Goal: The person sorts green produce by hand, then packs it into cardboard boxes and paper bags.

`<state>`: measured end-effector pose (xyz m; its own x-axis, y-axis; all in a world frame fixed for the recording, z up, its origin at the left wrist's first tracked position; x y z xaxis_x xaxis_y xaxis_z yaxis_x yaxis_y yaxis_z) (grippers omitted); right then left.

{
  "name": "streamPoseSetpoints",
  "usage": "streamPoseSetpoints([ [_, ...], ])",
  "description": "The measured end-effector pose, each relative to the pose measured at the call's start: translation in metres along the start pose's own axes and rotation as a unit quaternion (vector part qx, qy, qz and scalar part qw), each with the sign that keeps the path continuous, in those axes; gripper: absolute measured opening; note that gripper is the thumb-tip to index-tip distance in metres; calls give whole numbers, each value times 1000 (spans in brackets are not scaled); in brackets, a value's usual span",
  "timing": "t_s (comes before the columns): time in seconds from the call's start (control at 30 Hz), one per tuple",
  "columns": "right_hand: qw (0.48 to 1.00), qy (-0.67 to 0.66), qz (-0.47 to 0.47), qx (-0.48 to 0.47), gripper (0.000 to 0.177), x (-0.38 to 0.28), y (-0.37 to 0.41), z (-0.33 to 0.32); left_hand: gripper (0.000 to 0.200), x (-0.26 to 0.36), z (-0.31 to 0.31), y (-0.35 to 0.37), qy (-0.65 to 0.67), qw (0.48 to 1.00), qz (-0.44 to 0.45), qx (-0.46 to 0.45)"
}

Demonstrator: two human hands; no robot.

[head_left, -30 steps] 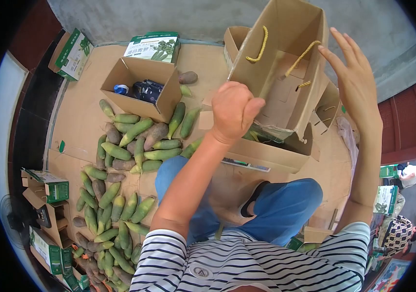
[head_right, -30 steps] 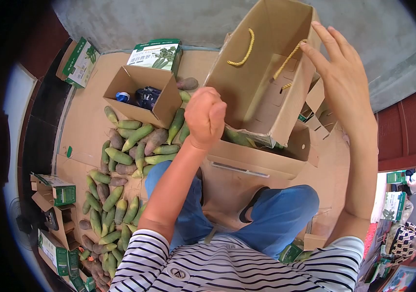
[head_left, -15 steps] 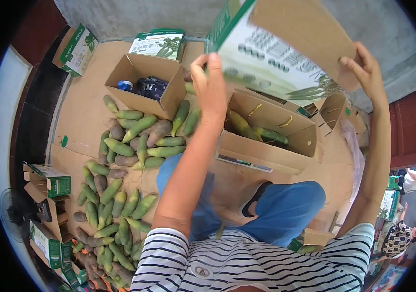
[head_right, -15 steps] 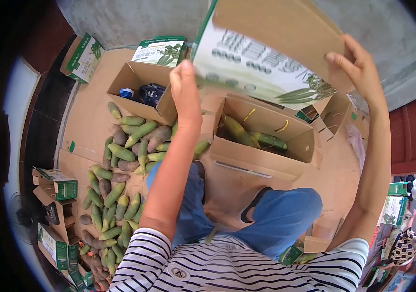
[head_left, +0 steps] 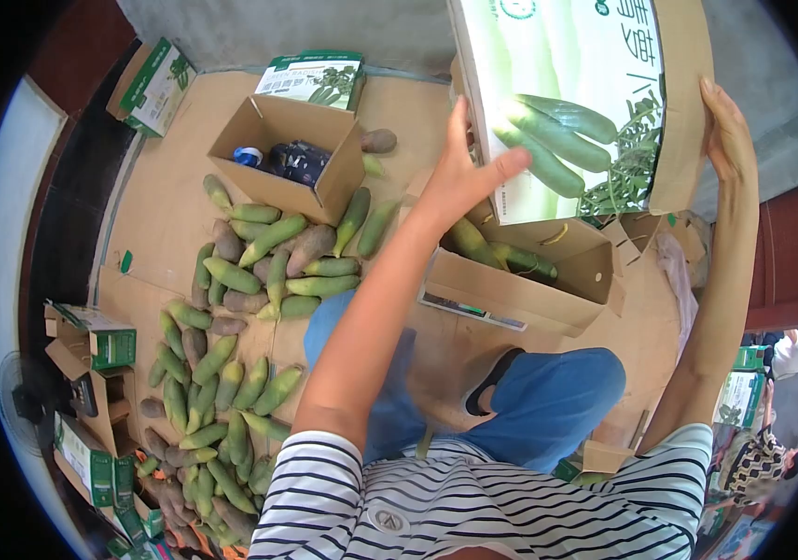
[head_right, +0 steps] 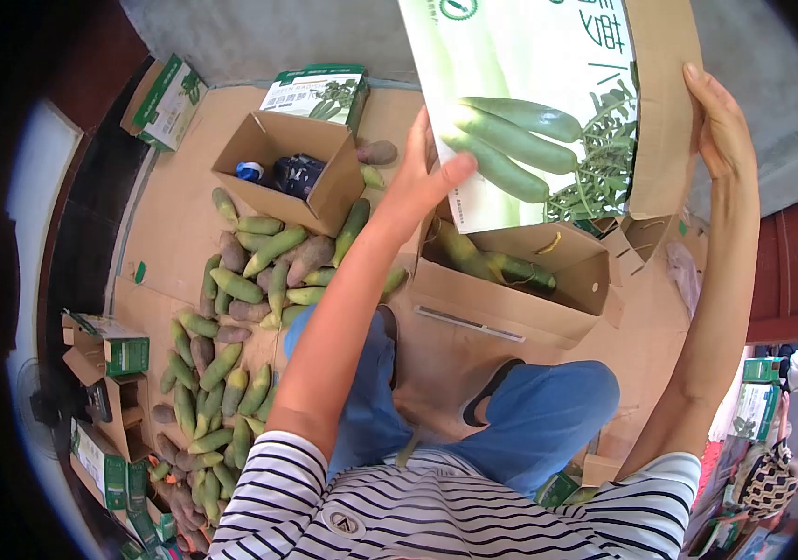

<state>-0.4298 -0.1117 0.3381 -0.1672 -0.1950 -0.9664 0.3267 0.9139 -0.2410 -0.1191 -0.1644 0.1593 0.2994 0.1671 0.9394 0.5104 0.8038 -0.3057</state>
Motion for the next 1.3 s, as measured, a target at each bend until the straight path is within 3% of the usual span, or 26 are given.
streamPoseSetpoints([
  [0.07, 1000, -3, 14, 6, 32, 6, 1, 0, 108, -12, -5, 0, 72, 994, -78, 10],
  [0.17, 999, -18, 34, 20, 34, 11, 2, -29, 112, -10, 4, 6, 50, 993, -108, -25],
  [0.27, 996, -50, 60, 31, 37, 18, 11, -61, 120, -2, 20, 9, 21, 997, -64, -32],
  [0.4, 997, 65, 20, -25, 46, 6, 48, -46, 123, 3, 29, 11, 76, 994, -71, -22],
  [0.47, 993, 94, -1, 77, 53, 5, 93, -25, 113, -10, 31, 9, 101, 989, -105, -26],
  [0.5, 989, 132, 29, 53, 56, 11, 104, -26, 112, -17, 34, 12, 114, 984, -135, -34],
  [0.67, 952, 271, 51, 130, 55, 12, 108, -33, 96, -47, 49, 22, 143, 962, -226, -56],
  [0.77, 957, 271, 34, 99, 53, -5, 86, -12, 77, -53, 48, 17, 177, 953, -242, -45],
  [0.83, 976, 209, 10, 58, 53, -20, 92, 9, 78, -35, 42, 13, 218, 949, -210, -82],
  [0.93, 985, 169, 4, 23, 53, -14, 121, 17, 83, -36, 24, 14, 210, 951, -227, -32],
  [1.03, 995, 94, 34, 28, 52, 20, 129, 13, 103, -41, -2, 7, 204, 953, -223, 22],
  [1.13, 999, -14, 18, 35, 48, 42, 115, 15, 101, -25, -18, 5, 194, 961, -179, 82],
  [1.2, 997, -67, 1, 39, 45, 52, 88, 29, 96, 10, -44, 12, 11, 967, -79, 244],
  [1.23, 995, -86, 1, 42, 44, 58, 73, 42, 93, 30, -55, 22, -81, 943, -26, 322],
  [1.27, 996, -88, -2, 27, 44, 66, 54, 54, 78, 49, -55, 27, -161, 920, 64, 350],
  [1.3, 996, -91, -5, 12, 43, 76, 34, 68, 75, 56, -48, 31, -218, 907, 110, 344],
])
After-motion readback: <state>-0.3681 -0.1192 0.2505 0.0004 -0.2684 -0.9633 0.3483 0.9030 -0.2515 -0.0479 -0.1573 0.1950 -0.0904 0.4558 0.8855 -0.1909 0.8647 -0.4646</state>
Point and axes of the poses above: each hand's wrist, its own y-axis away from the middle knuckle, its own z-axis out of the palm, x = y × z, the point moved 8 cm from there along -y, towards the middle knuckle, and after that the axes turned 5 degrees about -y, right-handed, at the moved point
